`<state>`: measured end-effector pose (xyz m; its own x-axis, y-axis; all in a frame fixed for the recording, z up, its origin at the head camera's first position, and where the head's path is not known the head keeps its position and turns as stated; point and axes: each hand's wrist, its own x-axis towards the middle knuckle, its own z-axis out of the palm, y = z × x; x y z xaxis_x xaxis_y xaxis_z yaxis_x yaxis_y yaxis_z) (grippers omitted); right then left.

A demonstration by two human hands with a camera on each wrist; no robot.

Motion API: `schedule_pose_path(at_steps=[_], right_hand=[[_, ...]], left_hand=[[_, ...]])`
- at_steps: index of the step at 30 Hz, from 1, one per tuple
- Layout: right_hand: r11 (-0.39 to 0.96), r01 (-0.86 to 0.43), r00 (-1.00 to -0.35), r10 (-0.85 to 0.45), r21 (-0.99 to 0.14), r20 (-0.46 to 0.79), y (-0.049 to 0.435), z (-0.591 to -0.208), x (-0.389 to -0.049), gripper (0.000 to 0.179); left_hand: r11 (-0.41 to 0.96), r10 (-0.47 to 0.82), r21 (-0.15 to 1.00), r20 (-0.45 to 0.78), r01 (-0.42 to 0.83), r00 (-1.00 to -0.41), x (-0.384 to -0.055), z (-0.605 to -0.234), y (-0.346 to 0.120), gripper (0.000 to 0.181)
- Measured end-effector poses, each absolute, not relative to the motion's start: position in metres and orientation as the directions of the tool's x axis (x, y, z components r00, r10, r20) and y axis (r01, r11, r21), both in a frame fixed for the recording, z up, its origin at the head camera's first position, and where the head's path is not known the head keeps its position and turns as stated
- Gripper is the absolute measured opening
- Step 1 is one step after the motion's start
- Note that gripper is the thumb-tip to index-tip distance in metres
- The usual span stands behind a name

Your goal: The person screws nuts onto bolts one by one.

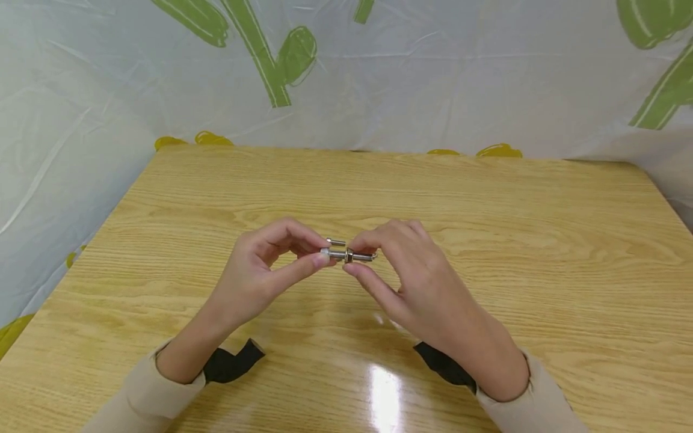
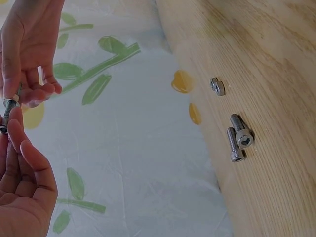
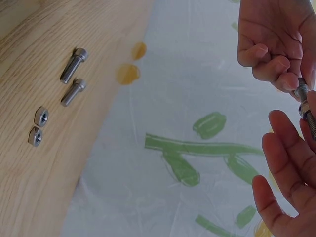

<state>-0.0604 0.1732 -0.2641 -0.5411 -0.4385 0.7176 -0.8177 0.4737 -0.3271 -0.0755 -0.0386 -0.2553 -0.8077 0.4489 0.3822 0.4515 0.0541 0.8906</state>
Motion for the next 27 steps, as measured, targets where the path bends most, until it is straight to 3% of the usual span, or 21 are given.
schedule_pose_path(at_steps=[11,17,22,25,27], right_hand=[[0.528,-0.769,-0.613,-0.45,-0.36,0.65,0.181,-0.282,-0.065,0.014],[0.536,-0.752,-0.644,-0.469,-0.385,0.604,0.171,-0.261,-0.057,0.034],[0.579,-0.696,-0.707,-0.453,-0.424,0.543,0.176,-0.263,-0.055,0.018],[0.589,-0.682,-0.721,-0.436,-0.434,0.539,0.181,-0.27,-0.057,0.046],[0.563,-0.712,-0.687,-0.437,-0.42,0.58,0.183,-0.274,-0.06,0.054]], left_hand=[[0.048,0.445,0.887,0.392,0.459,-0.805,-0.075,-0.256,-0.037,0.008],[0.053,0.452,0.883,0.394,0.466,-0.8,-0.073,-0.256,-0.035,0.008],[0.067,0.454,0.876,0.4,0.478,-0.796,-0.073,-0.256,-0.035,0.008],[0.071,0.45,0.872,0.404,0.483,-0.796,-0.074,-0.257,-0.036,0.008],[0.072,0.446,0.872,0.405,0.483,-0.798,-0.074,-0.256,-0.036,0.008]])
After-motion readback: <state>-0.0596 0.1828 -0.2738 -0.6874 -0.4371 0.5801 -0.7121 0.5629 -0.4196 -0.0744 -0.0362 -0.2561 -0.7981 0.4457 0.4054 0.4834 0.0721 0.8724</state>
